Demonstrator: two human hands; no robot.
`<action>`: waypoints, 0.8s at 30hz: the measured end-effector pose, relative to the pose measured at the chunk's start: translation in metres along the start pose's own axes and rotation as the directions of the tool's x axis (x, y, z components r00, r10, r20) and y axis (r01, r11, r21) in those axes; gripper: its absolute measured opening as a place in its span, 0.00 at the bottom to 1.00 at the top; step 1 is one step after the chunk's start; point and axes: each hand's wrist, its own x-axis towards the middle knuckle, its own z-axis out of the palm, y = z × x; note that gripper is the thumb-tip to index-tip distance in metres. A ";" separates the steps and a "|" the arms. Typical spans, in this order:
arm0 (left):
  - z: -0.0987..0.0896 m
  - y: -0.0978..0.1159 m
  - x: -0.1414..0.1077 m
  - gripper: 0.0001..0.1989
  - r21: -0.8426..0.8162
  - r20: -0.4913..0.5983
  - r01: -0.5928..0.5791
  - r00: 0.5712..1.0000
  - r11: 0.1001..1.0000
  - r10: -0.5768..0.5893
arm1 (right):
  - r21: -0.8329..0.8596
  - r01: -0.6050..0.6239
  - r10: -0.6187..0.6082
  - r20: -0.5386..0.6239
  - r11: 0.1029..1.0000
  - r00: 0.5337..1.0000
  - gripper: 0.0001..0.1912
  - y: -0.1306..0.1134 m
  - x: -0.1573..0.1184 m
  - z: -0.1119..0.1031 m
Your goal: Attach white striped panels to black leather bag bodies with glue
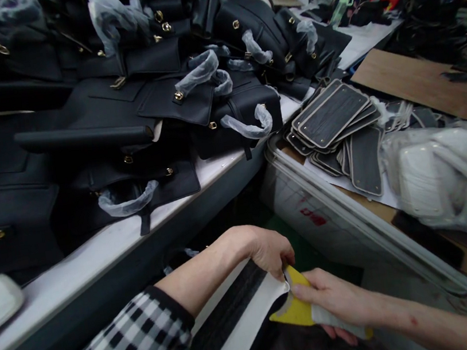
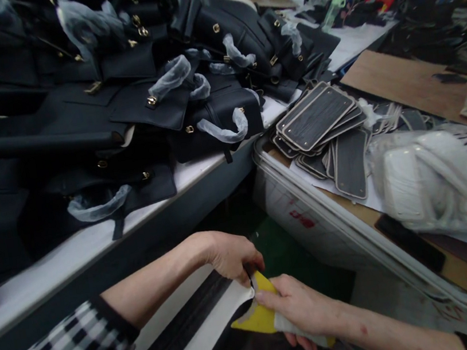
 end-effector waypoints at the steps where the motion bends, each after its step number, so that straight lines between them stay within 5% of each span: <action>1: 0.000 -0.001 0.000 0.25 0.000 -0.007 -0.013 1.000 1.000 0.013 | 0.008 -0.005 0.005 -0.011 1.000 1.000 0.27 0.001 0.001 0.002; 12: 0.000 -0.004 0.001 0.18 0.024 -0.049 -0.016 0.999 1.000 0.017 | 0.131 0.029 -0.017 -0.094 0.991 0.995 0.32 0.012 0.011 0.022; 20: -0.004 0.005 -0.017 0.20 0.109 -0.048 0.097 0.995 0.989 -0.092 | 0.242 0.058 -0.035 -0.101 0.969 0.994 0.34 0.007 0.025 0.041; 24: -0.003 0.006 -0.032 0.20 0.169 -0.240 0.189 0.960 0.967 -0.146 | 0.340 0.069 -0.024 -0.135 0.938 0.991 0.35 0.006 0.027 0.057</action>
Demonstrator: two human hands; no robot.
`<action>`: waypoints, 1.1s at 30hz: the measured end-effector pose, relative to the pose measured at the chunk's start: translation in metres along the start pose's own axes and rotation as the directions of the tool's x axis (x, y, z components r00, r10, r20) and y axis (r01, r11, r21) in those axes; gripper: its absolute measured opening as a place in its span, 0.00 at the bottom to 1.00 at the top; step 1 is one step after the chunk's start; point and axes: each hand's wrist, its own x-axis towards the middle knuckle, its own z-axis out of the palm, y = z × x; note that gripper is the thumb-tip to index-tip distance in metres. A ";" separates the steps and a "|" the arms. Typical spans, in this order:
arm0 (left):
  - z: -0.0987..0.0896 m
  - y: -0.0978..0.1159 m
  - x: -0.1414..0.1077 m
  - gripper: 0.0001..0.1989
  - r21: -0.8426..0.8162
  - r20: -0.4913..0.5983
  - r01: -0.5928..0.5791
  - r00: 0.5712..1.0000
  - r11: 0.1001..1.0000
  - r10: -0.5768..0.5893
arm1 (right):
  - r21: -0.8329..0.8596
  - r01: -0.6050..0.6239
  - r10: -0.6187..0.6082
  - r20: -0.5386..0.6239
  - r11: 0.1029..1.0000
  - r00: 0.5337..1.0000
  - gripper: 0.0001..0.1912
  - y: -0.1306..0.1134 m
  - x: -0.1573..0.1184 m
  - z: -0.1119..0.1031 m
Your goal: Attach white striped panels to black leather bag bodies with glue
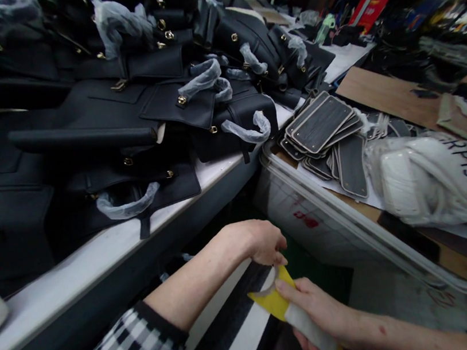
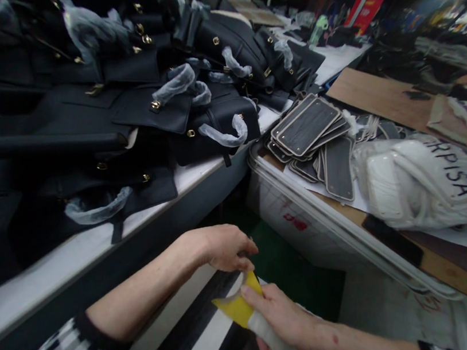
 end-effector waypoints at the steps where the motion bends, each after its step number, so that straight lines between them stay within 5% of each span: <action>1: 0.001 -0.002 -0.005 0.20 0.012 -0.090 0.040 0.995 0.999 -0.038 | 0.039 0.000 0.000 -0.001 0.999 1.000 0.34 0.001 0.000 0.004; 4: 0.010 -0.010 -0.025 0.22 -0.071 -0.329 0.145 0.931 0.987 -0.160 | 0.116 -0.053 0.053 -0.003 0.992 0.999 0.36 0.002 -0.001 0.017; 8: 0.036 -0.019 -0.055 0.26 -0.297 -0.466 0.181 0.829 0.938 -0.307 | 0.073 -0.100 0.101 -0.016 0.992 0.995 0.43 0.003 -0.002 0.026; 16: 0.086 -0.011 -0.082 0.27 -0.600 -0.504 0.170 0.679 0.782 -0.534 | 0.110 -0.046 0.043 0.035 0.993 0.998 0.38 0.018 -0.017 0.035; 19: 0.096 -0.009 -0.083 0.27 -0.651 -0.499 0.169 0.640 0.740 -0.585 | 0.058 0.098 -0.095 -0.060 0.993 0.994 0.39 0.030 -0.032 0.029; 21: 0.099 -0.009 -0.083 0.27 -0.687 -0.487 0.162 0.622 0.709 -0.614 | -0.011 0.280 -0.275 -0.213 0.960 0.937 0.38 0.033 -0.037 0.018; 25: 0.101 -0.008 -0.079 0.25 -0.723 -0.459 0.154 0.621 0.674 -0.635 | -0.078 0.522 -0.487 -0.498 0.849 0.718 0.30 0.020 -0.022 -0.001; 33: 0.108 -0.011 -0.071 0.25 -0.768 -0.438 0.126 0.612 0.628 -0.659 | -0.148 0.559 -0.565 -0.410 0.816 0.716 0.31 0.004 0.026 0.001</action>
